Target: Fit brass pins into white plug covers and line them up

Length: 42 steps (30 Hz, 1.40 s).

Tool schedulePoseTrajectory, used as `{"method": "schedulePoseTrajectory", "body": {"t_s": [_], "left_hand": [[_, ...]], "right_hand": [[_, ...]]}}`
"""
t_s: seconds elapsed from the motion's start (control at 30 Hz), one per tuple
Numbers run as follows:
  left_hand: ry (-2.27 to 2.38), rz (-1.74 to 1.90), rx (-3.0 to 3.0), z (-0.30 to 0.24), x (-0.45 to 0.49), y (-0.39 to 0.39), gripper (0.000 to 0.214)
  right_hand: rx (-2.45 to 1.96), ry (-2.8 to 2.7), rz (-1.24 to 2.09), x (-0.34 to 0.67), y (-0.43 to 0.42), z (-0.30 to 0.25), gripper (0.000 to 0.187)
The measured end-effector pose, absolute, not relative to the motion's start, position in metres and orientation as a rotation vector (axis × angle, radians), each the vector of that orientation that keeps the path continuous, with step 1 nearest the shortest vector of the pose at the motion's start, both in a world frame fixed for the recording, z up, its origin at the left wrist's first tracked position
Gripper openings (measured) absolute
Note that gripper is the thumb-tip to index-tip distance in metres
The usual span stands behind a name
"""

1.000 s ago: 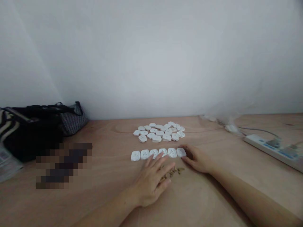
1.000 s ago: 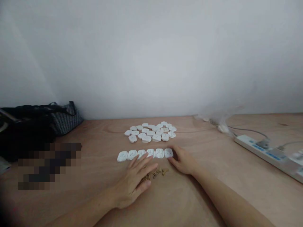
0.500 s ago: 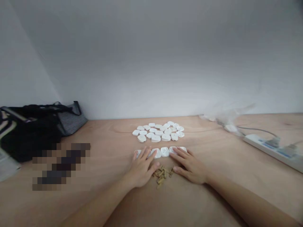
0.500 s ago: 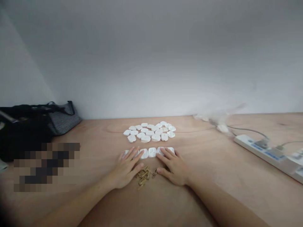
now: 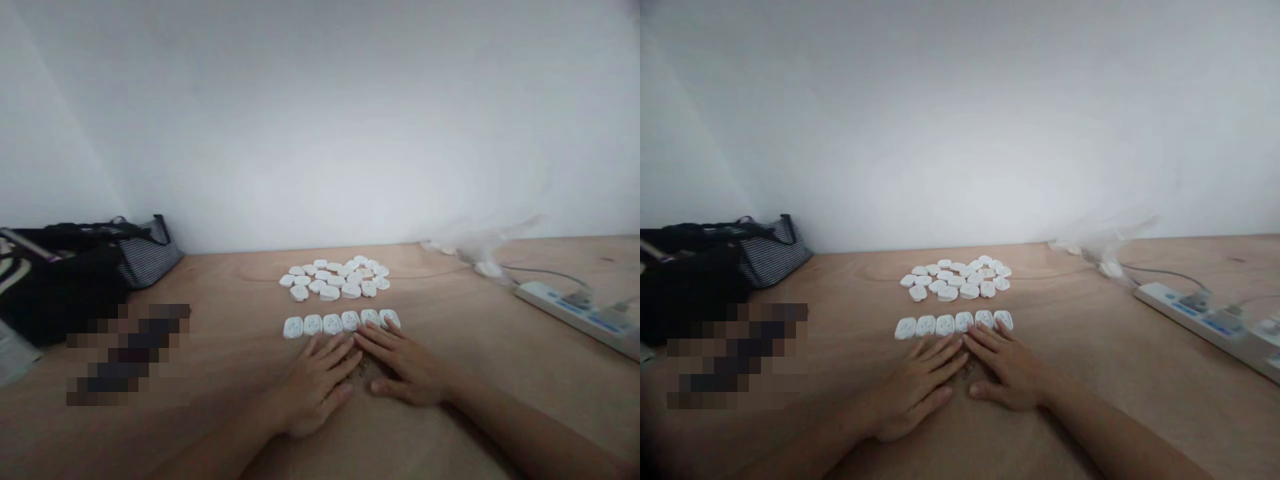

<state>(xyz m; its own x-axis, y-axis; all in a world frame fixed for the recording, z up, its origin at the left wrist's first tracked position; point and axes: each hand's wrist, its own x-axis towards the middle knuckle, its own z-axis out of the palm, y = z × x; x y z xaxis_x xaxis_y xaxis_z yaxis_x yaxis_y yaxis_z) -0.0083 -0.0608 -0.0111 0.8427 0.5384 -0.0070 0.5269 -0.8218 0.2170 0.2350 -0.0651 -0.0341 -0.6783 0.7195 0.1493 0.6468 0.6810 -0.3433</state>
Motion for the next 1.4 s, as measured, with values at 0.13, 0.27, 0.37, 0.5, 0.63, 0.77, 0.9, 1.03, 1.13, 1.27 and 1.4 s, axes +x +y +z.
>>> {"method": "schedulePoseTrajectory", "body": {"t_s": [0.13,0.27,0.37,0.5,0.63,0.77,0.9,1.03,1.13,1.27,1.4], "left_hand": [[0.872,0.080,2.792,-0.017,-0.007,-0.050,0.048],[0.930,0.099,2.835,-0.019,-0.008,-0.044,0.051],[0.988,0.159,2.875,-0.019,-0.011,-0.042,0.056],[1.191,0.213,2.846,-0.022,-0.022,-0.038,0.058],[1.361,0.148,2.732,-0.027,-0.032,-0.036,0.065],[1.378,0.176,2.686,-0.030,-0.032,-0.035,0.064],[1.509,0.417,2.598,-0.034,-0.039,-0.022,0.055],[1.481,0.567,2.513,-0.036,-0.063,-0.001,0.058],[1.378,0.605,2.442,-0.034,-0.080,0.007,0.053],[1.358,0.681,2.407,-0.028,-0.087,0.007,0.052],[1.321,0.785,2.441,-0.021,-0.077,0.001,0.048]], "right_hand": [[-1.069,-2.637,0.457,0.233,-0.069,-0.037,0.080],[-1.124,-2.647,0.450,0.228,-0.070,-0.037,0.083],[-1.133,-2.630,0.392,0.225,-0.069,-0.034,0.082],[-1.207,-2.568,0.310,0.225,-0.067,-0.035,0.075],[-1.368,-2.508,0.337,0.228,-0.064,-0.039,0.075],[-1.403,-2.499,0.354,0.228,-0.064,-0.041,0.079],[-1.428,-2.491,0.353,0.227,-0.065,-0.039,0.079],[-1.415,-2.485,0.341,0.227,-0.065,-0.039,0.076],[-1.400,-2.489,0.327,0.227,-0.065,-0.038,0.074],[-1.380,-2.478,0.276,0.225,-0.066,-0.036,0.071],[-1.306,-2.424,0.174,0.220,-0.065,-0.035,0.063]]}}
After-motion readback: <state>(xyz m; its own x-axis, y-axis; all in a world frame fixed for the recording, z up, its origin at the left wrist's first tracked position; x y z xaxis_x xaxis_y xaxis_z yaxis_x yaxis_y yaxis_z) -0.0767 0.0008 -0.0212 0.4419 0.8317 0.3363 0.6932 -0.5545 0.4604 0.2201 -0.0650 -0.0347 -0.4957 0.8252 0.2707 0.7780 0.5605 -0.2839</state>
